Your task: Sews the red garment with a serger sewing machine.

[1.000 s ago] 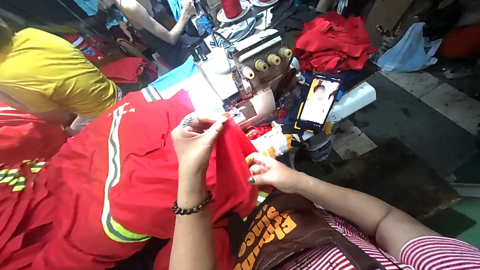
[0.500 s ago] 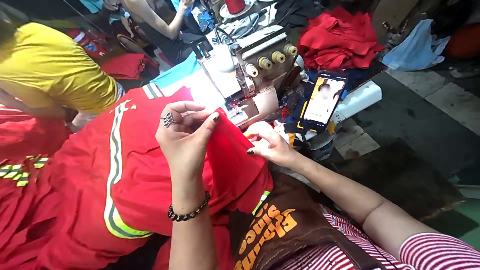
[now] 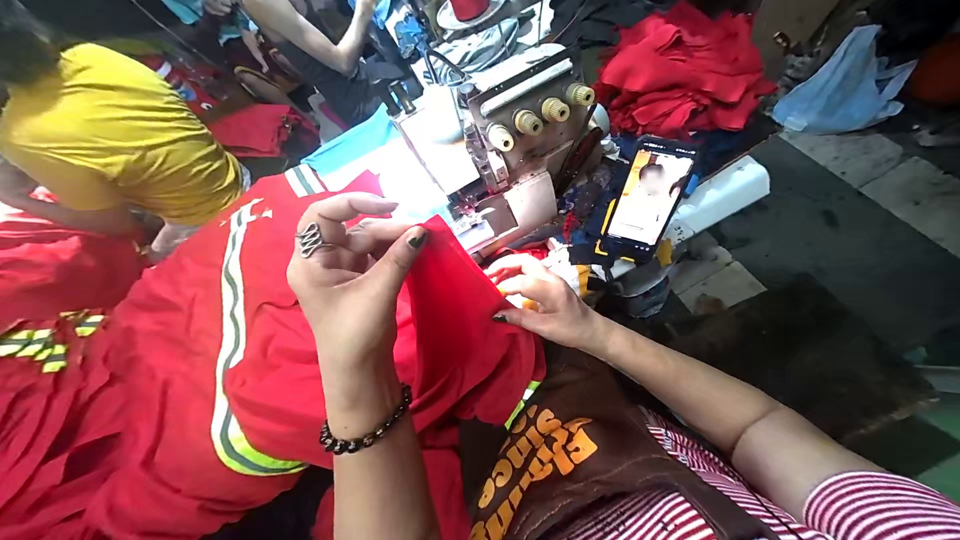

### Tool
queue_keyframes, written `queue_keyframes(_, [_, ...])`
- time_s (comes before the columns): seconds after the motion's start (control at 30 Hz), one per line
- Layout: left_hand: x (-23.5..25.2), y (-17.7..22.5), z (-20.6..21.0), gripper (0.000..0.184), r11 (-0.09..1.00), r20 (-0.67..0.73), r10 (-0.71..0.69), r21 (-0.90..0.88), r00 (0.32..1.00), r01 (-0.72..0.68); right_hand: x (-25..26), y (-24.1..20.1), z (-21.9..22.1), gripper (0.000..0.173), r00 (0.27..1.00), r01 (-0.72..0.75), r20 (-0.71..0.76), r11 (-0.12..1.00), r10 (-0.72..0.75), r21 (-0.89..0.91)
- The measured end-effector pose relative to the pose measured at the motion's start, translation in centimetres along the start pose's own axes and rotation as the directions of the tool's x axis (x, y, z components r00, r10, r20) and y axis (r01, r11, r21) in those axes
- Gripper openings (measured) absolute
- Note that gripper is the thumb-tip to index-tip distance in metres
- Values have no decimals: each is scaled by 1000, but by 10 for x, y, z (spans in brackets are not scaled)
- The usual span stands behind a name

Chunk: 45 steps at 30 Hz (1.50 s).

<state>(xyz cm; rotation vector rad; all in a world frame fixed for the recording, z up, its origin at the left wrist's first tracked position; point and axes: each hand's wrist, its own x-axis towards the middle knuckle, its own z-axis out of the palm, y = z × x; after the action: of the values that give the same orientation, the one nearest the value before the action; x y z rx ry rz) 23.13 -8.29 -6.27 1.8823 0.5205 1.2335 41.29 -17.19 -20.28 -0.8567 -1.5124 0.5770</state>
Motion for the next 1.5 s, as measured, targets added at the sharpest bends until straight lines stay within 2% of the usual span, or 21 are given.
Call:
queue_keyframes(0.1, [2, 1, 9, 41, 999, 27, 6, 42, 1000, -7, 12, -13, -1, 17, 990, 106, -80, 989, -115, -101])
queue_keyframes(0.2, [4, 3, 13, 42, 998, 44, 23, 66, 999, -25, 19, -16, -1, 14, 980, 182, -52, 972, -191, -150])
queue_keyframes(0.33, [4, 5, 9, 40, 995, 21, 34, 98, 999, -36, 4, -7, 4, 14, 987, 155, -34, 980, -160, -128])
queue_keyframes(0.53, [5, 4, 17, 33, 962, -17, 116, 251, 993, -108, -3, -18, 3, 9, 950, 91, -274, 975, -146, -204])
queue_keyframes(0.67, [7, -1, 19, 34, 962, -96, 153, 244, 983, -126, -10, -17, 5, 16, 944, 11, -321, 981, -74, -194])
queue_keyframes(0.77, [2, 1, 20, 33, 967, -75, 134, 230, 988, -114, -14, -16, 5, 18, 939, -28, -340, 977, -47, -213])
queue_keyframes(0.83, [1, 3, 21, 34, 968, -56, 149, 214, 987, -134, -14, -16, 5, 21, 939, -9, -337, 976, -67, -219])
queue_keyframes(1.03, [0, 12, 22, 35, 974, 49, 174, 135, 984, -179, 4, -29, 5, 53, 940, 94, -311, 982, -141, -162])
queue_keyframes(1.1, [0, 12, 21, 36, 980, 53, 176, 88, 983, -180, 5, -28, 7, 52, 958, 29, -280, 992, -62, -121])
queue_keyframes(1.2, [5, 3, 13, 37, 981, -2, 175, 88, 985, -174, -6, -21, 7, 45, 971, -227, -83, 973, 224, -30])
queue_keyframes(1.3, [0, -25, 3, 39, 964, -52, 41, 266, 998, -26, -31, -13, 7, 41, 903, -422, 99, 906, 417, 30])
queue_keyframes(1.4, [-18, -71, 2, 35, 880, -50, -119, 457, 992, 128, -53, -10, 5, 44, 798, -598, 188, 792, 573, 121])
queue_keyframes(1.43, [-24, -85, 3, 28, 840, -46, -147, 522, 988, 149, -58, -9, 4, 47, 766, -641, 192, 753, 613, 152])
queue_keyframes(1.5, [-27, -99, 9, 19, 789, -23, -108, 607, 994, 100, -61, -6, 3, 45, 732, -681, 172, 701, 659, 209])
